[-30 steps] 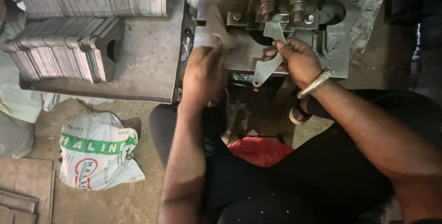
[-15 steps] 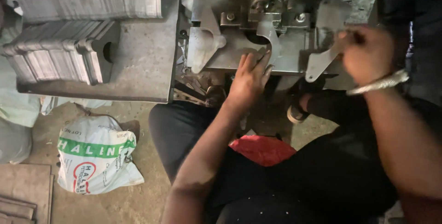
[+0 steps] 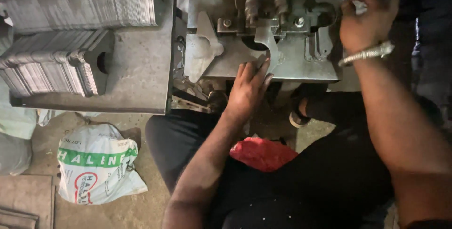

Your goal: Manually feeding metal plates into a stamping press and stacking the finished parts.

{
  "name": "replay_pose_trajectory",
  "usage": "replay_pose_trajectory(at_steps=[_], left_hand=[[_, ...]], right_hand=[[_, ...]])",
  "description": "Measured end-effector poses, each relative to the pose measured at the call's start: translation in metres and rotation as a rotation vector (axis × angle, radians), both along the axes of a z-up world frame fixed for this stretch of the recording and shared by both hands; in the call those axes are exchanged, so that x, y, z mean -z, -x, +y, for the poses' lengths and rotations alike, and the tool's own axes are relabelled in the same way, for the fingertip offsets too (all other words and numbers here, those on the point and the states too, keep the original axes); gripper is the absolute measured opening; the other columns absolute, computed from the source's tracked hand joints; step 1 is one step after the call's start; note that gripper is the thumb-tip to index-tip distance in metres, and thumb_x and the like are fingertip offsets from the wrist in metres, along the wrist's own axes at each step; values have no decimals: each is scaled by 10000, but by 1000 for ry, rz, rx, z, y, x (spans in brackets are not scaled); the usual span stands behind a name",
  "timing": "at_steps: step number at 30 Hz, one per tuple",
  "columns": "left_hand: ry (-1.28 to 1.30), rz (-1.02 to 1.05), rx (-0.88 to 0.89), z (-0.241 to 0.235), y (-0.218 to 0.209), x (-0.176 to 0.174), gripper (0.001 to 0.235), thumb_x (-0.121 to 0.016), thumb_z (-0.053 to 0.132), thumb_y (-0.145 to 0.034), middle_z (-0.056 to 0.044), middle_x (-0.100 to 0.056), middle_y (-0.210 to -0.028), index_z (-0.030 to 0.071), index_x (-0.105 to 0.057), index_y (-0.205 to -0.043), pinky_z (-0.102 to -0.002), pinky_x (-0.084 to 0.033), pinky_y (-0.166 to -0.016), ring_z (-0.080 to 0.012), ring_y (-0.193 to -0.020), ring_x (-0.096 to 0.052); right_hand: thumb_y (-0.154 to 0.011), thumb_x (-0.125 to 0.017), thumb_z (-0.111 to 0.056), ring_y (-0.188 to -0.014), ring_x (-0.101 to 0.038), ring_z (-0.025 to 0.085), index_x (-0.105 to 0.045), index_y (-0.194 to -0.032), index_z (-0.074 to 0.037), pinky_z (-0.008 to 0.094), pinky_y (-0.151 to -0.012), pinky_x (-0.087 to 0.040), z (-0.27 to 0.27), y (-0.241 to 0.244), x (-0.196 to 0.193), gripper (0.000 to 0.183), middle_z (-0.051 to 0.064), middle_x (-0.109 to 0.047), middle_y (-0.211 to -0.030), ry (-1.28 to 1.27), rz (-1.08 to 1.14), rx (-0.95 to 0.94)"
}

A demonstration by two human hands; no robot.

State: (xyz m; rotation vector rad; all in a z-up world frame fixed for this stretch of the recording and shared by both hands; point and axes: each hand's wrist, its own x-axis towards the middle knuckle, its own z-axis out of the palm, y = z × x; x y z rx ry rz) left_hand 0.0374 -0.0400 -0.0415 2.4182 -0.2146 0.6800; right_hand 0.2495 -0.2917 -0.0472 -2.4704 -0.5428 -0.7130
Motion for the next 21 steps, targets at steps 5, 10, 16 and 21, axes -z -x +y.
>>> replay_pose_trajectory(at_steps=[5, 10, 16, 21], left_hand=[[-52, -67, -8, 6, 0, 7, 414, -736, 163, -950, -147, -611, -1151, 53, -622, -1332, -491, -506, -1012, -365, -1062, -580], [-55, -59, -27, 7, 2, -2, 412, -753, 177, -910, -177, -606, -1108, 89, -670, -1304, -486, -513, -942, -392, -1039, -577], [-24, -96, -3, 12, 21, -22, 346, -772, 200, -885, -150, -647, -1132, 78, -673, -1194, -487, -517, -962, -379, -1094, -600], [282, 179, 43, 51, 45, -49, 359, -744, 237, -916, -131, -709, -1172, 76, -692, -1233, -426, -555, -1008, -328, -1141, -660]], right_hand=[[-1027, -775, -137, -1103, -605, 326, -729, -1139, -107, 449, -907, -515, 34, 73, -31, 124, 150, -612, -1225, -327, 209, -15], [-930, -721, -33, -1307, -566, 338, -700, -1319, -91, 453, -1124, -477, 71, 128, -44, 394, 92, -579, -1389, 6, 57, -416], [-835, -725, -83, -1350, -476, 410, -662, -1374, -70, 518, -1101, -416, 77, 147, -55, 543, 190, -502, -1546, 190, 117, -579], [-846, -699, -127, -1186, -660, 324, -711, -1206, -124, 533, -1065, -478, 72, 155, -67, 361, 98, -695, -1274, 225, 47, -777]])
